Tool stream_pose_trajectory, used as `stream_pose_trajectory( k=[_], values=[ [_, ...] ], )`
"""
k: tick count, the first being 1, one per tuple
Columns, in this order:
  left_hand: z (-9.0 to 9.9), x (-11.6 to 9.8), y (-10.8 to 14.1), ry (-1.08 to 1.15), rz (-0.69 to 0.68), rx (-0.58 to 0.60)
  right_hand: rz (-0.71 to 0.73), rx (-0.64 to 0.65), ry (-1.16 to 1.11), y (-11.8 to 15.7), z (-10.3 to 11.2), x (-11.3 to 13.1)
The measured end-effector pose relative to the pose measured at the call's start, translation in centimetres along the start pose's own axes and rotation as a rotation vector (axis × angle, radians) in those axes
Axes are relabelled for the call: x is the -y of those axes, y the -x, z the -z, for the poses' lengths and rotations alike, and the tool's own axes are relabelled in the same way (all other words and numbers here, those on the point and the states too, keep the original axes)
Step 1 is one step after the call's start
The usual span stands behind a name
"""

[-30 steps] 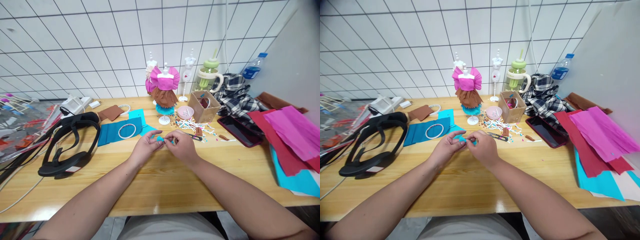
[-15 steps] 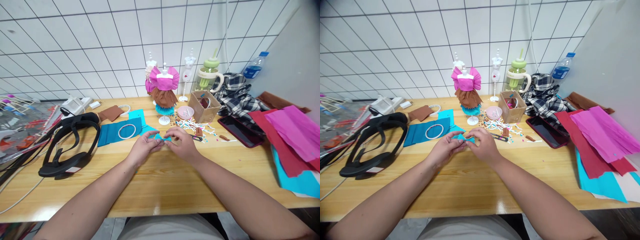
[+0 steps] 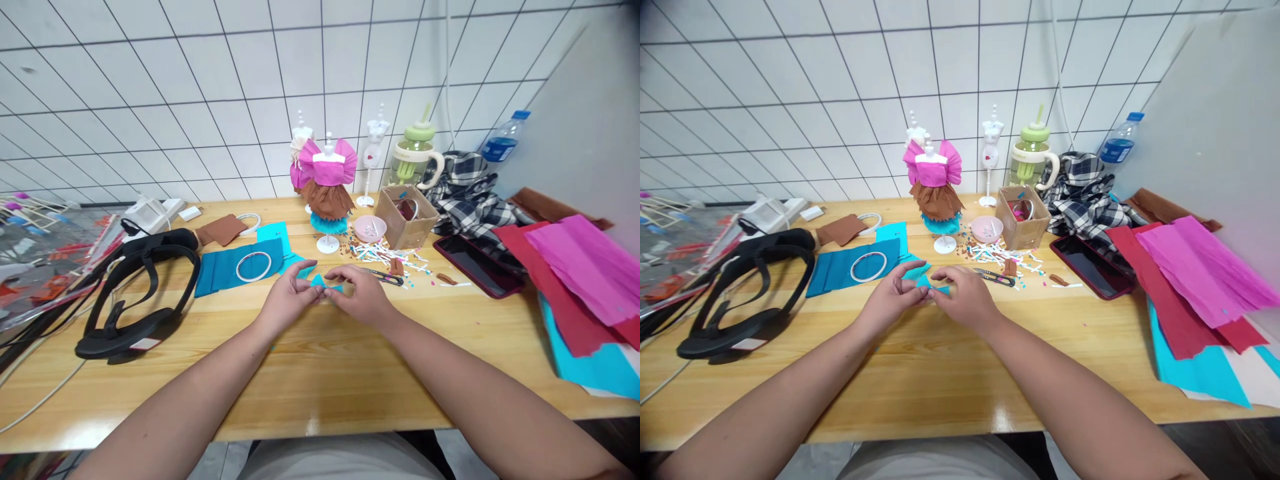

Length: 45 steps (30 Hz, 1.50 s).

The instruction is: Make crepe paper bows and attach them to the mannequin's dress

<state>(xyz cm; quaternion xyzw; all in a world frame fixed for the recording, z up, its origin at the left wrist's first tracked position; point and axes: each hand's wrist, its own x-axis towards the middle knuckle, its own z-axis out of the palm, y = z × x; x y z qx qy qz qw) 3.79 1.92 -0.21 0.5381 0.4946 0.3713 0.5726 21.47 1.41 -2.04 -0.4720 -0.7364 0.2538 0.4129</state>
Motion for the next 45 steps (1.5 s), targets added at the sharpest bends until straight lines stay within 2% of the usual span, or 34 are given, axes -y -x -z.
stream_pose_trajectory(
  k=[4,6,10,12,15,22,24,27,29,33,35,38,42,45],
  values=[
    [0.1,0.1,0.3,-0.184,-0.07,0.005,-0.054,0.066,-0.078,-0.1,-0.3,-0.2],
    [0.0,0.2,0.5,-0.218,-0.092,0.032,-0.138,0.078,-0.149,-0.2,-0.6,-0.4],
    [0.0,0.3,0.4,-0.194,-0.084,0.034,-0.379,0.077,-0.518,-0.5,-0.8,-0.8],
    [0.1,0.2,0.1,-0.12,-0.087,0.012,-0.442,0.062,-0.674,-0.6,-0.7,-0.9],
    [0.1,0.2,-0.4,0.013,-0.095,-0.006,-0.469,0.039,-0.769,-0.7,-0.7,-0.6],
    [0.1,0.5,-0.6,0.117,0.032,0.088,-0.47,0.016,-0.808,-0.8,-0.9,-0.1],
    [0.3,0.6,-0.6,0.182,0.043,0.072,-0.482,0.051,-0.835,-0.7,-0.8,0.0],
    [0.6,0.8,-0.8,0.266,0.048,0.028,-0.493,0.197,-0.87,-0.3,-1.0,0.1],
    [0.6,1.0,-0.9,0.271,0.042,-0.006,-0.476,0.24,-0.8,0.0,-1.3,0.1],
    [0.2,1.3,-0.9,0.256,0.045,-0.033,-0.28,0.097,-0.322,0.3,-1.9,0.2],
    [0.1,1.4,-0.8,0.264,0.057,-0.042,-0.169,0.069,-0.104,0.3,-1.7,0.1],
    [0.3,1.3,-0.6,0.284,0.057,-0.024,-0.084,0.128,0.085,0.2,-1.0,-0.1],
    [0.8,0.8,-0.4,0.263,0.08,0.084,-0.03,0.274,0.231,0.4,-0.1,0.0],
    [0.7,0.7,-0.4,0.106,0.054,0.027,0.017,0.32,0.255,0.6,0.0,0.2]
  ],
)
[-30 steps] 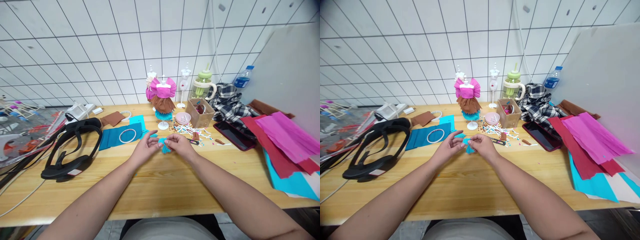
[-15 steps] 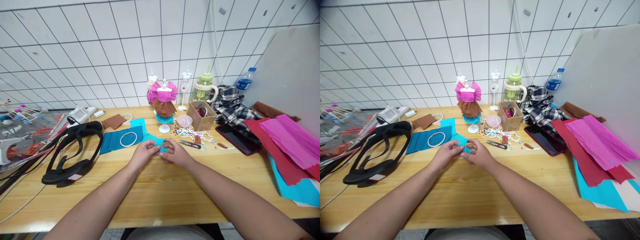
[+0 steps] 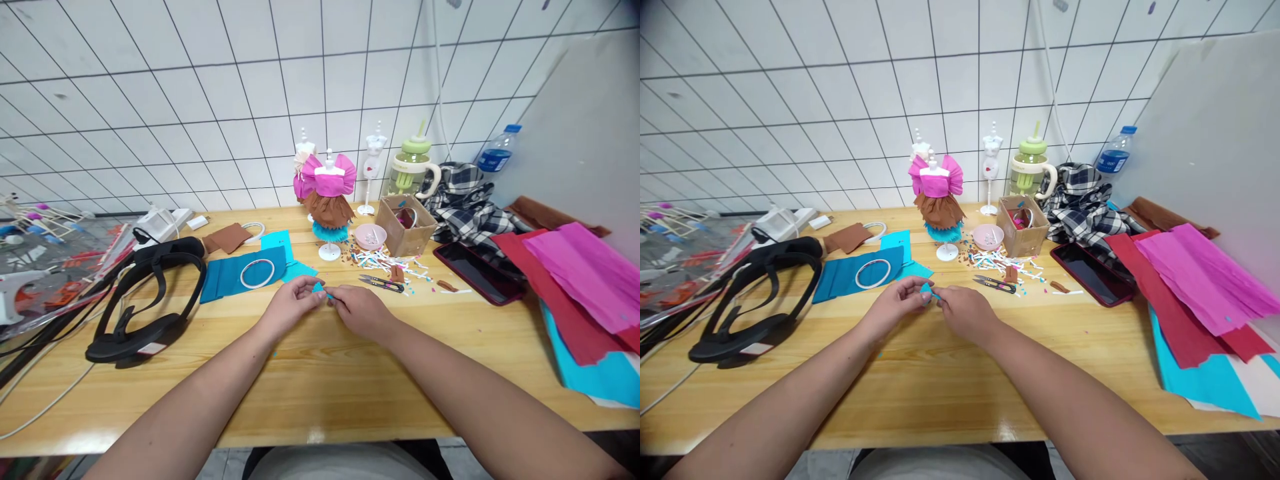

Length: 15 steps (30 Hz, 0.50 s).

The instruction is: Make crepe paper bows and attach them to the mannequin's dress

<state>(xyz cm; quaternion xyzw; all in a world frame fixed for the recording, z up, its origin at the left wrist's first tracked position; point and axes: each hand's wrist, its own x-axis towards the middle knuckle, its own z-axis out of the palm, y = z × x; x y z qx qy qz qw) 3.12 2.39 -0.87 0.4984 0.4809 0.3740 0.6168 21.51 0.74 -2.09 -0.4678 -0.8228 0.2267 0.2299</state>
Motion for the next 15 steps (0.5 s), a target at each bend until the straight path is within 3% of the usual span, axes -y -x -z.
stream_pose_trajectory(
  k=[5,8,10,12,15],
  values=[
    [-0.02,0.11,-0.22,0.02,-0.025,-0.088,-0.075,-0.133,-0.118,-0.12,0.09,0.1],
    [0.26,0.24,-0.28,0.095,0.014,-0.067,-0.135,-0.247,-0.232,-0.3,0.38,-0.1],
    [0.43,0.32,-0.26,0.022,0.002,-0.05,-0.139,-0.283,-0.286,-0.35,0.49,-0.22],
    [0.5,0.32,-0.14,-0.204,-0.147,-0.085,-0.145,-0.281,-0.326,-0.38,0.45,-0.32],
    [0.47,0.15,0.22,-0.733,-0.536,-0.128,-0.177,-0.24,-0.409,-0.4,0.12,-0.38]
  ],
)
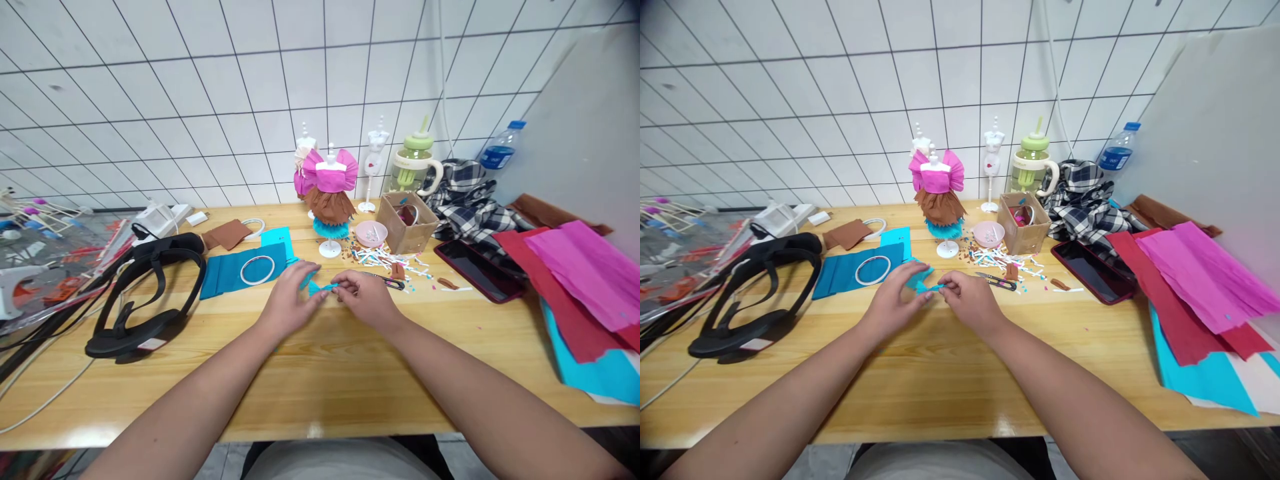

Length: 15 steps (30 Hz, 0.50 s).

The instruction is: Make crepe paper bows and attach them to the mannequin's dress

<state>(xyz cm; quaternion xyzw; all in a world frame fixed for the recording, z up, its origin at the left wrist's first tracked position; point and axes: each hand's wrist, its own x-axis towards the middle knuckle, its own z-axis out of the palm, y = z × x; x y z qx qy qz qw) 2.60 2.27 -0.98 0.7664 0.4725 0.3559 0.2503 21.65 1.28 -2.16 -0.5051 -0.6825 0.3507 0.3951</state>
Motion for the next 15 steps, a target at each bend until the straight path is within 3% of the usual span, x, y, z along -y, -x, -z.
stream_pose_trajectory(
  k=[2,5,11,15],
  values=[
    [0.13,-0.27,0.16,-0.284,-0.186,0.03,-0.035,0.036,-0.07,0.07,-0.23,-0.07],
    [0.29,-0.54,0.33,-0.48,-0.246,0.075,-0.047,0.055,-0.137,0.23,-0.37,-0.03],
    [0.38,-0.54,0.32,-0.475,-0.2,0.114,0.146,0.07,0.082,0.3,0.17,0.37],
    [0.31,-0.49,0.19,-0.418,-0.158,0.154,0.178,0.07,0.202,0.17,0.58,0.64]
  ],
)
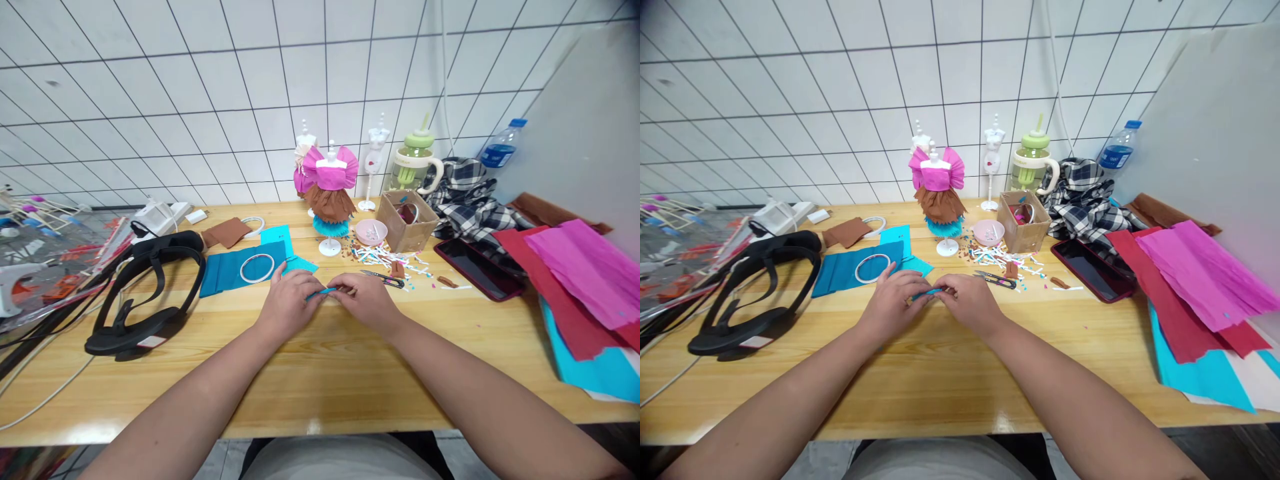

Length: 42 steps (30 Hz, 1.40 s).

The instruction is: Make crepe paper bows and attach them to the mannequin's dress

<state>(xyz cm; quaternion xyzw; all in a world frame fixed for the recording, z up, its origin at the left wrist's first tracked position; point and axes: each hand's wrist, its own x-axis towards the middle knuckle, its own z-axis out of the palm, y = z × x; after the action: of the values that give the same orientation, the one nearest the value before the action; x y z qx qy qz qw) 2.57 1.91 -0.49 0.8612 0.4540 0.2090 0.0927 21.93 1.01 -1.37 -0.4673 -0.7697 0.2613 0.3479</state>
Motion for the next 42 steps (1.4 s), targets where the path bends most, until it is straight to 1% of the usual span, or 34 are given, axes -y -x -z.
stream_pose_trajectory(
  k=[2,5,8,11,13,15,17,19,21,24,26,28,30,33,35,37,42],
  values=[
    [0.0,0.0,0.0,0.042,0.024,0.02,-0.003,0.02,0.044,0.0,0.2,0.0],
    [0.3,-0.2,0.0,0.125,0.049,0.029,-0.003,0.017,0.077,0.1,0.1,0.1],
    [0.4,-0.3,0.0,0.202,0.032,0.027,0.021,0.014,0.063,0.1,0.0,0.2],
    [0.4,-0.3,0.0,0.23,0.024,0.022,0.018,0.058,0.089,0.0,0.7,0.2],
    [0.3,0.0,-0.1,0.235,0.044,0.013,-0.035,0.072,0.223,0.0,1.7,-0.4],
    [0.2,0.3,-0.1,0.256,0.077,0.002,-0.147,0.033,0.468,-0.1,3.1,-1.3],
    [0.0,0.6,-0.1,0.299,0.113,-0.015,-0.243,0.035,0.659,0.0,4.2,-2.7],
    [-0.1,0.7,-0.1,0.361,0.152,-0.035,-0.285,0.067,0.733,0.0,5.0,-3.9],
    [-0.2,0.7,-0.1,0.427,0.198,-0.05,-0.309,0.106,0.748,-0.1,5.2,-4.9],
    [-0.1,0.4,-0.2,0.509,0.274,-0.054,-0.327,0.135,0.719,-0.3,5.2,-5.2],
    [0.2,0.1,-0.3,0.596,0.339,-0.036,-0.322,0.117,0.692,-0.4,5.0,-4.6],
    [0.4,-0.1,-0.4,0.722,0.405,-0.017,-0.322,0.067,0.643,-0.5,4.4,-3.5],
    [0.5,-0.2,-0.5,0.844,0.458,-0.022,-0.335,0.02,0.529,-0.5,3.4,-1.9],
    [0.4,0.0,-0.5,0.954,0.505,-0.063,-0.282,0.011,0.234,-0.1,1.4,0.1],
    [0.3,0.2,-0.5,0.995,0.525,-0.077,-0.277,0.052,0.084,0.3,0.1,0.8],
    [0.3,0.2,-0.4,1.015,0.529,-0.08,-0.251,0.093,0.002,0.5,-0.7,1.1],
    [0.5,-0.1,-0.5,0.994,0.495,-0.064,-0.211,0.168,-0.073,0.6,-1.3,0.9]
  ],
)
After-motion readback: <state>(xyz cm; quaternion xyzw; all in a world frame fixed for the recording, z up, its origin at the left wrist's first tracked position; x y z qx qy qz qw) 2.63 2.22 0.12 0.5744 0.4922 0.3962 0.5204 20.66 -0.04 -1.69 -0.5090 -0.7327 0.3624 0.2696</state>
